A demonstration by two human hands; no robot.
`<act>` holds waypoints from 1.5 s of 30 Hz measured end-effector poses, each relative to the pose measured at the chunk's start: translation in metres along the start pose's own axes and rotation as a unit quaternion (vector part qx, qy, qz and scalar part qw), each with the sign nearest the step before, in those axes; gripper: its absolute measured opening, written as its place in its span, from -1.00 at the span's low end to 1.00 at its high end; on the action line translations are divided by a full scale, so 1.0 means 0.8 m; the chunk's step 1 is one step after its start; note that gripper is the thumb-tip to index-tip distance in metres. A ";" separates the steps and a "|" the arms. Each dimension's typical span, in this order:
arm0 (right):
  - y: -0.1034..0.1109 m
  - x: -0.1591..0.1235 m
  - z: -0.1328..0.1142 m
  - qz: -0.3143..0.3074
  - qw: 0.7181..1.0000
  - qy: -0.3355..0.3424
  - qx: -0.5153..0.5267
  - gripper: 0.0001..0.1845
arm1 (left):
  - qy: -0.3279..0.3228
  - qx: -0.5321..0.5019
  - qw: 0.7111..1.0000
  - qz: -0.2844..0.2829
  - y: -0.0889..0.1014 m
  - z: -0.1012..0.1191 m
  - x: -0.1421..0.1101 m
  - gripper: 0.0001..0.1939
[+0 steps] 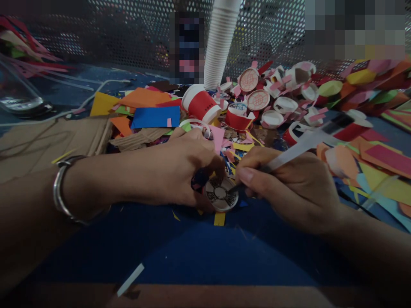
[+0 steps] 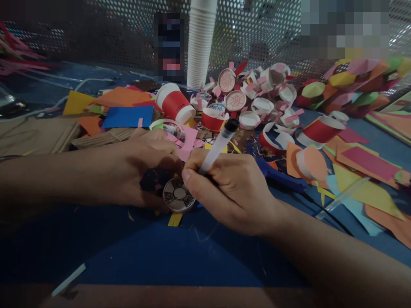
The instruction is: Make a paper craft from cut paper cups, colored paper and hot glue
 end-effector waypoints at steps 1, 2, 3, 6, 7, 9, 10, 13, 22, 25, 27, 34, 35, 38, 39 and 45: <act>0.000 0.000 0.000 -0.003 1.000 -0.001 -0.005 -0.74 | 0.007 0.003 1.000 0.002 0.000 0.000 0.000 -0.84; 0.000 0.000 0.000 -0.005 1.000 -0.003 -0.010 -0.74 | 0.014 0.007 1.000 0.004 0.000 0.000 0.000 -0.83; 0.000 0.000 0.000 -0.006 1.000 -0.006 -0.012 -0.74 | 0.016 0.011 1.000 0.007 0.001 0.000 0.000 -0.83; -0.001 0.002 0.000 -0.001 1.000 -0.007 -0.003 -0.74 | 0.000 0.009 1.000 0.003 0.000 0.000 0.000 -0.88; -0.001 0.002 0.000 -0.001 1.000 -0.007 0.001 -0.73 | -0.006 0.007 1.000 0.003 0.000 0.000 0.000 -0.88; -0.001 0.002 0.000 -0.003 1.000 -0.007 0.004 -0.73 | -0.010 0.010 1.000 0.006 0.000 -0.001 -0.001 -0.87; -0.001 0.002 0.001 -0.005 1.000 -0.009 0.003 -0.72 | -0.009 0.013 1.000 0.009 0.000 -0.001 -0.001 -0.85; -0.001 0.002 0.001 -0.006 1.000 -0.017 0.002 -0.73 | 0.001 0.020 1.000 0.007 -0.001 -0.003 -0.001 -0.84; -0.002 0.002 0.002 -0.007 1.000 -0.016 0.012 -0.71 | -0.011 0.000 1.000 0.002 0.001 0.000 -0.002 -0.89; -0.002 0.003 0.002 -0.002 1.000 -0.015 0.009 -0.71 | -0.016 -0.012 1.000 0.006 0.001 -0.001 -0.004 -0.89; -0.001 0.003 0.001 0.001 1.000 -0.010 0.000 -0.71 | -0.019 -0.014 1.000 0.011 0.001 -0.002 -0.005 -0.86; -0.001 0.002 0.000 0.000 1.000 0.001 -0.009 -0.72 | -0.008 -0.005 1.000 0.007 0.000 -0.001 -0.002 -0.87; -0.001 0.002 0.001 0.000 1.000 0.001 -0.005 -0.72 | -0.006 -0.004 1.000 0.006 0.000 -0.001 -0.001 -0.87; -0.001 0.003 0.001 0.001 1.000 0.000 -0.009 -0.73 | -0.007 0.002 1.000 0.007 0.000 -0.001 0.000 -0.89; 0.000 0.003 0.001 0.003 1.000 0.000 -0.017 -0.73 | -0.010 0.003 1.000 0.007 0.000 -0.001 -0.001 -0.91; 0.004 0.007 -0.002 0.009 0.999 0.003 -0.045 -0.72 | -0.005 0.014 1.000 0.009 -0.001 -0.002 -0.003 -0.77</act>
Point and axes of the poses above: each hand's wrist, its own x-axis towards the middle knuckle, its own y-axis out of the back of the hand, z = x × y, the point moved 3 cm from there along x, towards the middle knuckle, and after that the axes turned 5 degrees about -x, right-handed, at the moved point
